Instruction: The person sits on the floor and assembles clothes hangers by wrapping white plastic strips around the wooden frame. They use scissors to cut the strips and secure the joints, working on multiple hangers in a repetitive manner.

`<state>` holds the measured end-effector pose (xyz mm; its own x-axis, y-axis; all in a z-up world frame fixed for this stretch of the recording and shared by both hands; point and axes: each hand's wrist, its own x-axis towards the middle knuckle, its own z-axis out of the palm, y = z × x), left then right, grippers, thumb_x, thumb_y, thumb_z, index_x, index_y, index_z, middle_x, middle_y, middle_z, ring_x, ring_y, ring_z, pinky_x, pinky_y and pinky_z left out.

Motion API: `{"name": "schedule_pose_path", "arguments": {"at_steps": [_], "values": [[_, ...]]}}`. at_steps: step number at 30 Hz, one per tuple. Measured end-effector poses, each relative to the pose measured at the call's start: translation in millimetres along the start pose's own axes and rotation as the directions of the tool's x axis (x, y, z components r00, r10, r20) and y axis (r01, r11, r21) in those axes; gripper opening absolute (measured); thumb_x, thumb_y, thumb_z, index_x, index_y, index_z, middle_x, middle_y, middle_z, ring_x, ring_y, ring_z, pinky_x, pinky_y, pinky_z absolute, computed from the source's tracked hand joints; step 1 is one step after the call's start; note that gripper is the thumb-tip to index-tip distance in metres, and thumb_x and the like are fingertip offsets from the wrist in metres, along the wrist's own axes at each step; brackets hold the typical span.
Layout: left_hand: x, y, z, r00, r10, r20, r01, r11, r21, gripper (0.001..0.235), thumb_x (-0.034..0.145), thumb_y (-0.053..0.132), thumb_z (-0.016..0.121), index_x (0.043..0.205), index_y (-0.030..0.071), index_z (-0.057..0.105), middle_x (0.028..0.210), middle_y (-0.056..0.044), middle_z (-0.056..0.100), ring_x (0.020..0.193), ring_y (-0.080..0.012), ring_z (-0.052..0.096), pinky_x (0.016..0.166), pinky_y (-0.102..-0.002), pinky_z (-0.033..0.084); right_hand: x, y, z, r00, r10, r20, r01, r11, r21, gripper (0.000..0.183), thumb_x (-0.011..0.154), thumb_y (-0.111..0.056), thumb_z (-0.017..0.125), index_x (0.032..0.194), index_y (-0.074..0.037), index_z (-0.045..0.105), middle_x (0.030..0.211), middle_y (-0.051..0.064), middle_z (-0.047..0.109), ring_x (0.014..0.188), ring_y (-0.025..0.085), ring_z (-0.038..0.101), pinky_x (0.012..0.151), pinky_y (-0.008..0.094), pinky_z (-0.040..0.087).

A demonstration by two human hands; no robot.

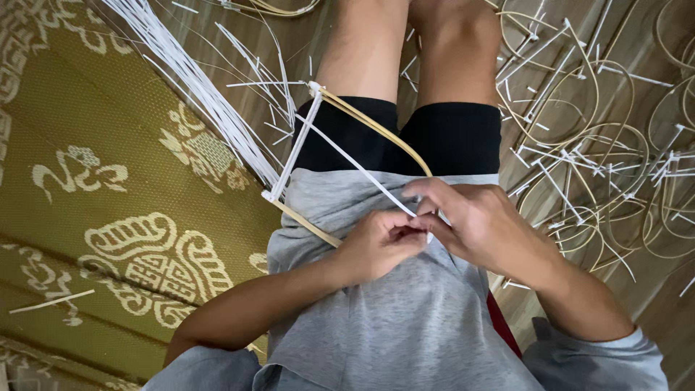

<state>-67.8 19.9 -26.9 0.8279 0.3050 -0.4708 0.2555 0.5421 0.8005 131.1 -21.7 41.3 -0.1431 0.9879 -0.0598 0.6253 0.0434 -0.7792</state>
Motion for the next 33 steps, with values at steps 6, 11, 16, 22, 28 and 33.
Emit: {"name": "schedule_pose_path", "arguments": {"at_steps": [6, 11, 16, 22, 28, 33], "values": [[12, -15, 3, 0.999, -0.037, 0.005, 0.037, 0.994, -0.100, 0.013, 0.101, 0.010, 0.066, 0.106, -0.001, 0.072, 0.088, 0.001, 0.067, 0.079, -0.0034, 0.059, 0.069, -0.020, 0.049, 11, -4, -9, 0.985, 0.131, 0.115, -0.126, 0.991, -0.055, 0.040, 0.082, -0.008, 0.077, 0.119, -0.007, 0.060, 0.071, 0.010, 0.073, 0.063, 0.029, 0.073, 0.054, 0.041, 0.055], [17, -19, 10, 0.991, 0.128, -0.034, -0.127, 0.992, 0.013, 0.008, 0.098, 0.006, 0.071, 0.100, -0.001, 0.071, 0.090, -0.002, 0.072, 0.081, -0.0043, 0.067, 0.073, -0.021, 0.058, 15, -4, -13, 0.974, 0.153, 0.164, -0.139, 0.986, -0.095, 0.040, 0.079, -0.008, 0.077, 0.116, -0.006, 0.061, 0.072, 0.011, 0.075, 0.068, 0.030, 0.075, 0.057, 0.042, 0.056], [18, -22, 11, 0.997, 0.065, -0.040, -0.064, 0.997, 0.031, 0.007, 0.098, 0.004, 0.072, 0.097, -0.002, 0.073, 0.085, -0.006, 0.072, 0.075, -0.0075, 0.064, 0.067, -0.023, 0.055, 23, -2, -16, 0.956, 0.156, 0.248, -0.133, 0.985, -0.107, 0.044, 0.077, -0.009, 0.078, 0.118, -0.006, 0.062, 0.075, 0.015, 0.075, 0.070, 0.032, 0.075, 0.058, 0.043, 0.056], [26, -16, 12, 0.998, -0.022, -0.053, 0.012, 0.985, -0.171, 0.004, 0.096, 0.003, 0.068, 0.098, 0.001, 0.071, 0.092, -0.002, 0.074, 0.084, -0.0053, 0.070, 0.075, -0.022, 0.058, 33, 3, -9, 0.972, 0.130, 0.195, -0.112, 0.988, -0.103, 0.042, 0.079, -0.015, 0.080, 0.117, -0.007, 0.065, 0.077, 0.012, 0.076, 0.071, 0.031, 0.075, 0.059, 0.042, 0.056], [24, -22, 15, 0.991, 0.054, -0.125, -0.075, 0.983, -0.166, 0.012, 0.092, -0.003, 0.069, 0.102, 0.002, 0.064, 0.093, -0.002, 0.071, 0.085, -0.0058, 0.068, 0.075, -0.023, 0.057, 28, 8, 3, 0.982, 0.117, 0.151, -0.105, 0.991, -0.084, 0.036, 0.079, -0.016, 0.081, 0.111, -0.006, 0.066, 0.078, 0.012, 0.076, 0.071, 0.031, 0.074, 0.058, 0.043, 0.055], [30, -26, 15, 0.995, 0.055, -0.088, -0.080, 0.945, -0.317, 0.007, 0.097, 0.000, 0.067, 0.104, 0.001, 0.067, 0.096, -0.003, 0.072, 0.087, -0.0064, 0.067, 0.076, -0.023, 0.055, 22, -1, -5, 0.995, 0.104, 0.007, -0.104, 0.994, -0.018, 0.038, 0.079, -0.011, 0.081, 0.113, -0.004, 0.065, 0.086, 0.012, 0.077, 0.078, 0.027, 0.076, 0.065, 0.038, 0.058]]}}
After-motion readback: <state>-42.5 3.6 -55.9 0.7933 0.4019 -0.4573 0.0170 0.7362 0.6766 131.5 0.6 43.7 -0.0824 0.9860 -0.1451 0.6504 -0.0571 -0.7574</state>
